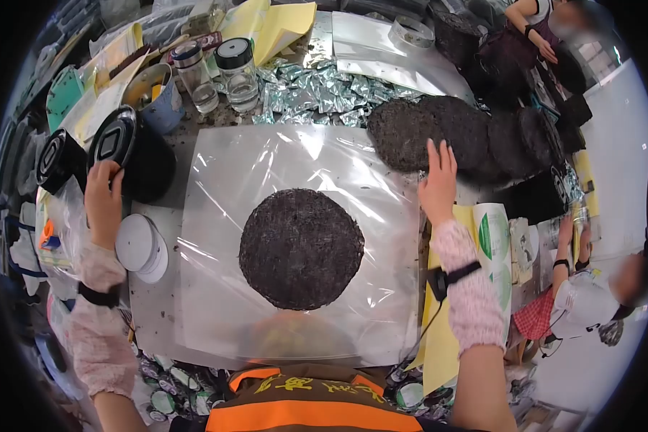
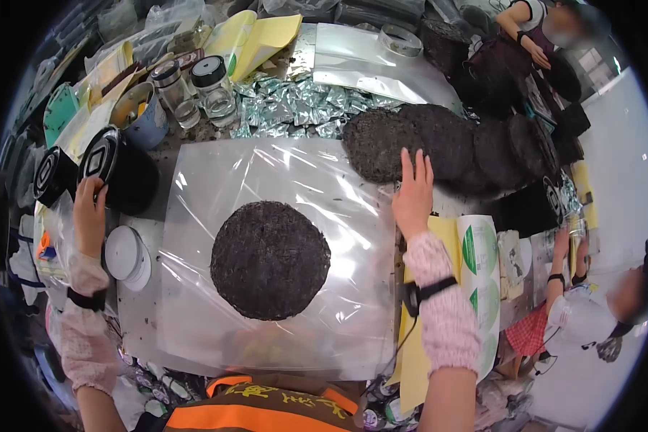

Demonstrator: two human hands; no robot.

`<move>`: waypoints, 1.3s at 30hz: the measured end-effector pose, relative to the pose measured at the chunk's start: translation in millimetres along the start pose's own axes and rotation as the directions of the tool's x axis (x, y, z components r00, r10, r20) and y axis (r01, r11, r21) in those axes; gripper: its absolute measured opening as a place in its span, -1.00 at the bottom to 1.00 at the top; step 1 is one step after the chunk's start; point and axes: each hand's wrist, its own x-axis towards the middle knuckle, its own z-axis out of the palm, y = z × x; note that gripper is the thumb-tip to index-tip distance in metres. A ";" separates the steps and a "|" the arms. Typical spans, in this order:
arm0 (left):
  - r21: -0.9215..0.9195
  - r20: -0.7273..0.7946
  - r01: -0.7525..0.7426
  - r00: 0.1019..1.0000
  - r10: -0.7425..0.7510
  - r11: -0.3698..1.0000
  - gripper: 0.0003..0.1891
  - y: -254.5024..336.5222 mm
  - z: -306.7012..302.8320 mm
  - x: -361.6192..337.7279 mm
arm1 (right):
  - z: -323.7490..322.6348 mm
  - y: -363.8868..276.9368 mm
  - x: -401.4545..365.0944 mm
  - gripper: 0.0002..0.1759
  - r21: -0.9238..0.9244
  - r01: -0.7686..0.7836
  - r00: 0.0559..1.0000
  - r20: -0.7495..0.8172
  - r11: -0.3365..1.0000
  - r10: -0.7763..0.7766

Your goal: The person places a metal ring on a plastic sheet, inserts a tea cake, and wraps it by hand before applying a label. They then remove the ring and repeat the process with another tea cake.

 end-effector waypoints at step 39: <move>-0.729 0.602 0.609 0.787 -0.131 0.312 -0.61 173.9 86.4 -105.6 | -49.2 -146.6 -142.7 -0.32 0.605 0.363 0.728 0.290 0.709 -0.621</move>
